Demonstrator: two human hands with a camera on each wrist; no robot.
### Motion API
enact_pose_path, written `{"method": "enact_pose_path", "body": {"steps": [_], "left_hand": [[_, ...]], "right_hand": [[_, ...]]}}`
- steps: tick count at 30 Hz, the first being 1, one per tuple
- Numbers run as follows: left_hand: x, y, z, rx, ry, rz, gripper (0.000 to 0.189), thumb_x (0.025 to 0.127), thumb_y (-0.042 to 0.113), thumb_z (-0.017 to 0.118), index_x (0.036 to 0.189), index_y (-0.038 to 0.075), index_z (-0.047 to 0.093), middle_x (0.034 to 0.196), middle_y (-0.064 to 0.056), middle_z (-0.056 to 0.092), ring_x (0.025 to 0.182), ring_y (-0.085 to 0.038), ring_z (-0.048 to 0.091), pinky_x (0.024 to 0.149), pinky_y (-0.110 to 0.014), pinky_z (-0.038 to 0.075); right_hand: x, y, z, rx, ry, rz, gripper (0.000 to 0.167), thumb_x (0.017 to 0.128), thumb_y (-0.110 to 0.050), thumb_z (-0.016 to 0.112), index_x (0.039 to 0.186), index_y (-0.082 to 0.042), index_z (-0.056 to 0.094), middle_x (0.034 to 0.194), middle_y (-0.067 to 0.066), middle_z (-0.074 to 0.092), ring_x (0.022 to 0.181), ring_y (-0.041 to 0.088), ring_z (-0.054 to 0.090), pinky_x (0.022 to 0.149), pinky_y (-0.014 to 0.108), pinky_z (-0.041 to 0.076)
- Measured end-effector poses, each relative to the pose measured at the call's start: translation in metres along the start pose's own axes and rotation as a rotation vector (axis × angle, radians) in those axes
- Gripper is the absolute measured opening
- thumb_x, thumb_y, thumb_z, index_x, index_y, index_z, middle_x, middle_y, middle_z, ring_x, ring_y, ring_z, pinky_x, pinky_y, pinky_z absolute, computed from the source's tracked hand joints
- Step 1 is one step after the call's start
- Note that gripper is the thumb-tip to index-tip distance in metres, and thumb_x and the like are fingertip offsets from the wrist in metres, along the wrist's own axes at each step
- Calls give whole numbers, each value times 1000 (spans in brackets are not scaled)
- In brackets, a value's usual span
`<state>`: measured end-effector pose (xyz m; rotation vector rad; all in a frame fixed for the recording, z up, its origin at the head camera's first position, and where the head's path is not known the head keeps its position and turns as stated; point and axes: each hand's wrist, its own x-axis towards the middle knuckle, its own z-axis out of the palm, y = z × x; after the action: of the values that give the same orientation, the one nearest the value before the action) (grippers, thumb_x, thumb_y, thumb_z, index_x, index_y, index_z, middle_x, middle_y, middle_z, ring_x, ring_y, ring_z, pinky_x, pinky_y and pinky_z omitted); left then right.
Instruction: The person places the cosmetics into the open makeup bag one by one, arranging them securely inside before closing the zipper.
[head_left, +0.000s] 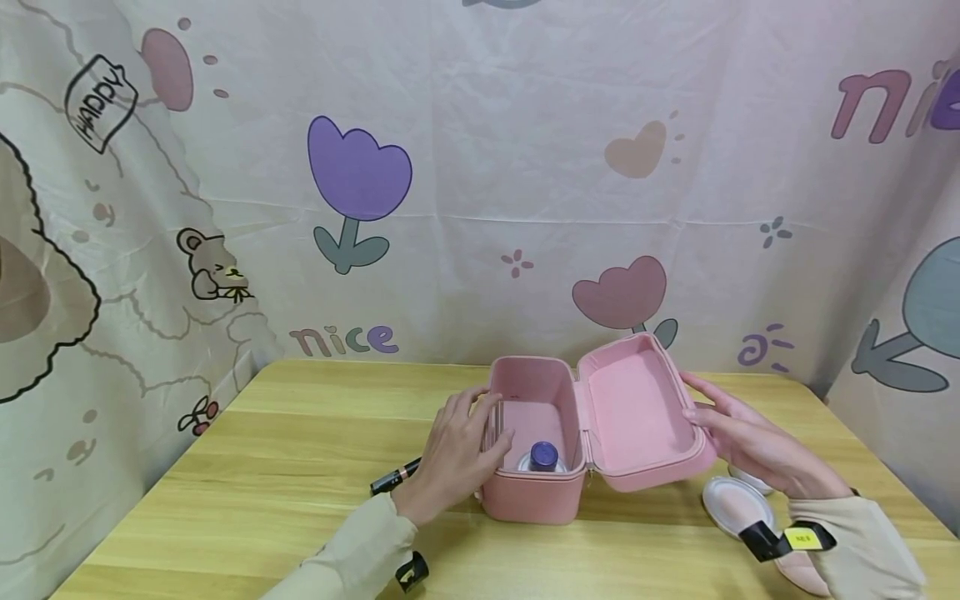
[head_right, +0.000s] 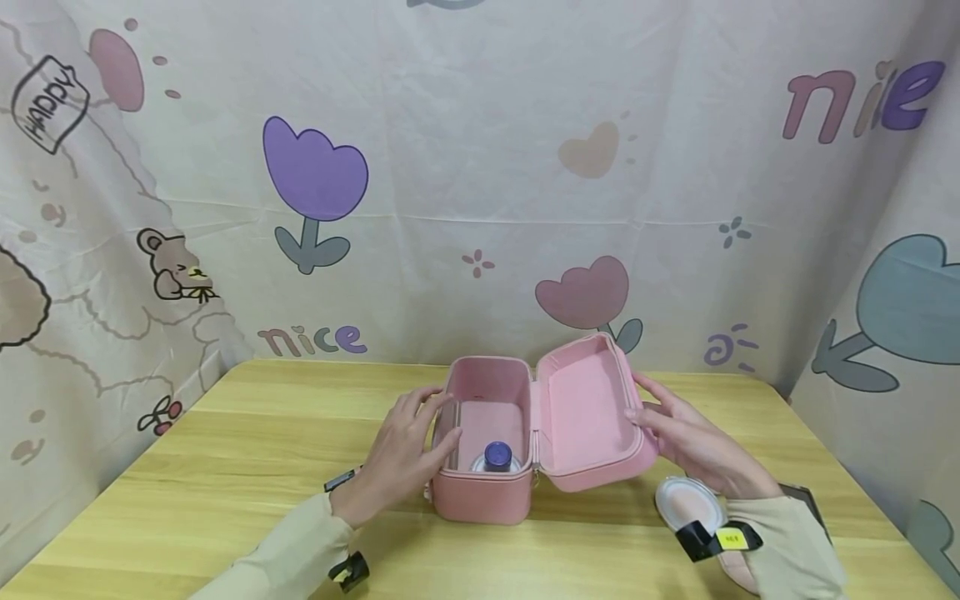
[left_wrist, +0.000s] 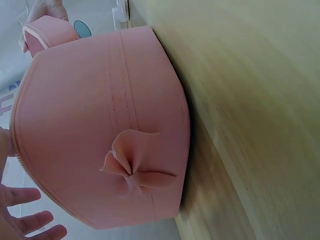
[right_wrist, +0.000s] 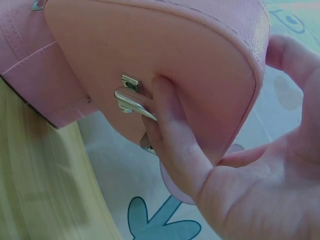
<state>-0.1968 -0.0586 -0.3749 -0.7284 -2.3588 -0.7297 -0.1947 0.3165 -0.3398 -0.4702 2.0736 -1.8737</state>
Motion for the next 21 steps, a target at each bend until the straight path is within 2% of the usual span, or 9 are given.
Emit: {"method": "enact_pose_path", "body": {"steps": [12,21], "left_hand": [[-1,-1,0,-12,2,27,52,94,25,56,140,2,48,144,-21,42,127,-37,42,102,-55,34],[-2,-8,-7,-56,-12,-41,50,99,27,46,143,4,44,148,-21,37,131,-40,37,104,-59,29]], "right_hand": [[1,0,-1,-6,8,9,76,102,-18,43,151,-3,-13,150,35,5,111,9,55,91,33,49],[0,0,-1,1,-1,-2,76,102,-16,42,151,-3,-14,148,33,12,111,11,56,91,34,49]]}}
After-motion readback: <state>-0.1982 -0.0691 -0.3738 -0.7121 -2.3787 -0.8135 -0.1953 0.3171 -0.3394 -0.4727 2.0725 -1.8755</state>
